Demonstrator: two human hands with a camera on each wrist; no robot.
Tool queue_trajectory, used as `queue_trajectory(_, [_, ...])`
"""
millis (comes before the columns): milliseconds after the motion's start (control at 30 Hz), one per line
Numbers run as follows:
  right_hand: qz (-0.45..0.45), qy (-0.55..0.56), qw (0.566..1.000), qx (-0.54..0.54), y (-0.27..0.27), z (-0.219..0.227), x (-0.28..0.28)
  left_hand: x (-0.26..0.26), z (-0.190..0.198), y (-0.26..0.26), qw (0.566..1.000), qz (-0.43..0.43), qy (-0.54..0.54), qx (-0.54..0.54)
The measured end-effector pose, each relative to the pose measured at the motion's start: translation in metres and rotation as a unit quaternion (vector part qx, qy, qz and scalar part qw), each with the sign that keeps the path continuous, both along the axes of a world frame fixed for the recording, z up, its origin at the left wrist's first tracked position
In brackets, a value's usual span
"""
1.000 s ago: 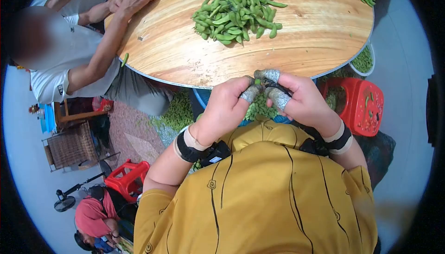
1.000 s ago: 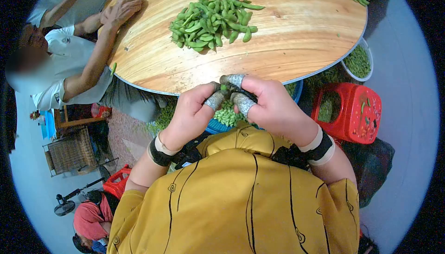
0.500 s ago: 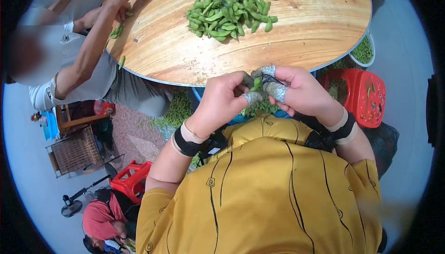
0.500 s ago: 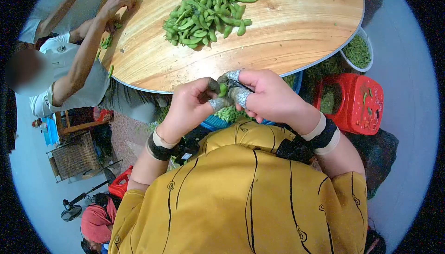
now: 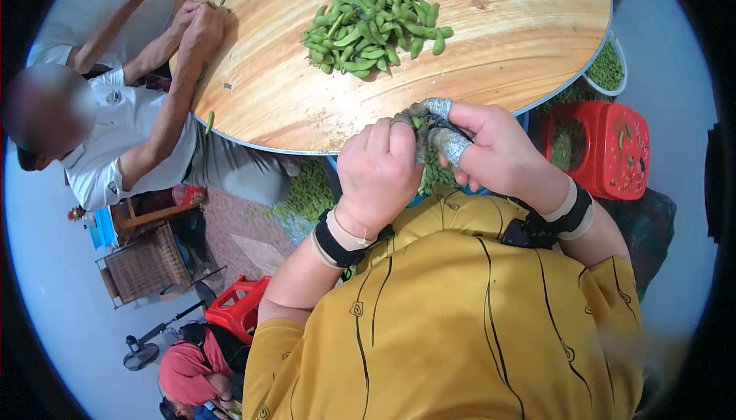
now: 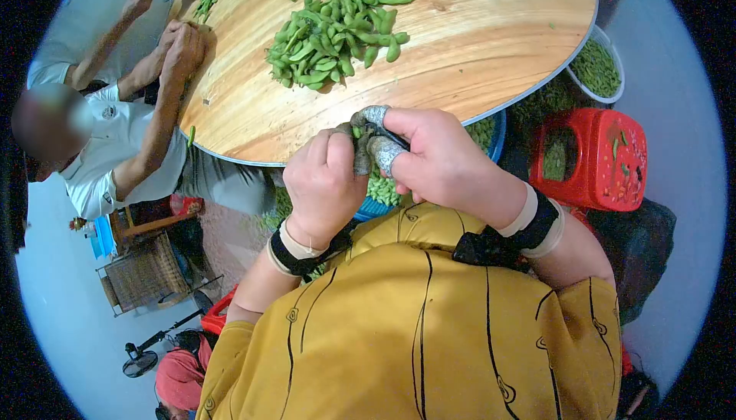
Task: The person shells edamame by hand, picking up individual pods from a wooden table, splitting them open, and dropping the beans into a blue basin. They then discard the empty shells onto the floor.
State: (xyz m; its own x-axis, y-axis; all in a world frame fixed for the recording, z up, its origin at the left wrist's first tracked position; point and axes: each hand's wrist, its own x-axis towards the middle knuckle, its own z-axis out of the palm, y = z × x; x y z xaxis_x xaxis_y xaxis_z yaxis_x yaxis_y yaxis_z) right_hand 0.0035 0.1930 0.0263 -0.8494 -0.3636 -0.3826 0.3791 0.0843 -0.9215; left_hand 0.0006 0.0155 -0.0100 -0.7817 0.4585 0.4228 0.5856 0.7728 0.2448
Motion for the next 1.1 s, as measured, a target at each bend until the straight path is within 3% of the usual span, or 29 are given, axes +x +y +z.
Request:
queue_trajectory(100, [-0.004,-0.029,0.999,-0.025,0.004,-0.012,0.0,-0.003,-0.002,-0.002,0.999,-0.019,-0.014,0.028])
queue_trajectory(133, [-0.004,-0.029,0.999,-0.025,0.004,-0.014,0.001,-0.002,0.0,-0.002,0.972,-0.01,-0.183,0.149])
queue_trajectory(167, [-0.01,-0.027,0.999,-0.029,0.003,-0.015,0.001,-0.002,0.001,-0.003,0.901,0.0,-0.345,0.264])
queue_trajectory(200, [-0.016,-0.025,0.999,-0.034,0.003,-0.015,0.001,-0.003,0.002,-0.005,0.901,0.0,-0.345,0.264])
queue_trajectory(267, [-0.01,-0.015,0.999,-0.049,0.004,-0.017,0.003,-0.003,0.004,-0.009,0.715,-0.011,-0.538,0.447])
queue_trajectory(300, [-0.004,-0.005,0.998,-0.063,0.005,-0.019,0.004,-0.003,0.004,-0.011,0.715,-0.01,-0.538,0.447])
queue_trajectory(367, [0.002,-0.008,0.995,-0.096,0.008,-0.021,0.006,-0.003,0.002,-0.013,0.481,-0.04,-0.641,0.597])
queue_trajectory(467, [0.006,-0.012,0.992,-0.128,0.014,-0.025,0.009,-0.001,0.007,-0.014,0.444,-0.076,-0.671,0.589])
queue_trajectory(500, [0.004,-0.011,0.991,-0.13,0.015,-0.026,0.01,0.0,0.007,-0.016,0.443,-0.076,-0.671,0.589])
queue_trajectory(567, [0.004,-0.002,0.995,-0.103,0.017,-0.027,0.008,0.0,0.005,-0.019,0.637,-0.051,-0.632,0.439])
queue_trajectory(667, [0.025,0.025,0.997,-0.063,0.016,-0.035,0.007,0.005,0.016,-0.021,0.668,-0.046,-0.649,0.361])
queue_trajectory(700, [0.042,0.045,0.997,-0.049,0.016,-0.037,0.003,0.006,0.015,-0.021,0.649,-0.034,-0.662,0.373])
queue_trajectory(833, [0.068,0.049,0.994,-0.064,0.017,-0.036,-0.004,0.008,0.016,-0.025,0.478,-0.057,-0.72,0.5])
queue_trajectory(900, [0.091,0.043,0.993,-0.055,0.018,-0.037,-0.006,0.007,0.01,-0.029,0.472,-0.078,-0.721,0.502])
queue_trajectory(967, [0.07,0.271,0.96,-0.022,0.012,-0.044,-0.008,0.006,0.014,-0.027,0.496,-0.059,-0.716,0.488])
queue_trajectory(1000, [0.096,0.24,0.965,0.046,0.013,-0.03,-0.009,0.005,0.016,-0.025,0.515,-0.032,-0.716,0.47])
queue_trajectory(1033, [0.096,0.241,0.965,0.048,0.011,-0.028,-0.01,0.003,0.017,-0.023,0.515,-0.035,-0.715,0.471])
queue_trajectory(1100, [0.085,0.358,0.9,0.233,0.007,-0.028,-0.009,0.003,0.018,-0.018,0.702,-0.015,-0.626,0.339])
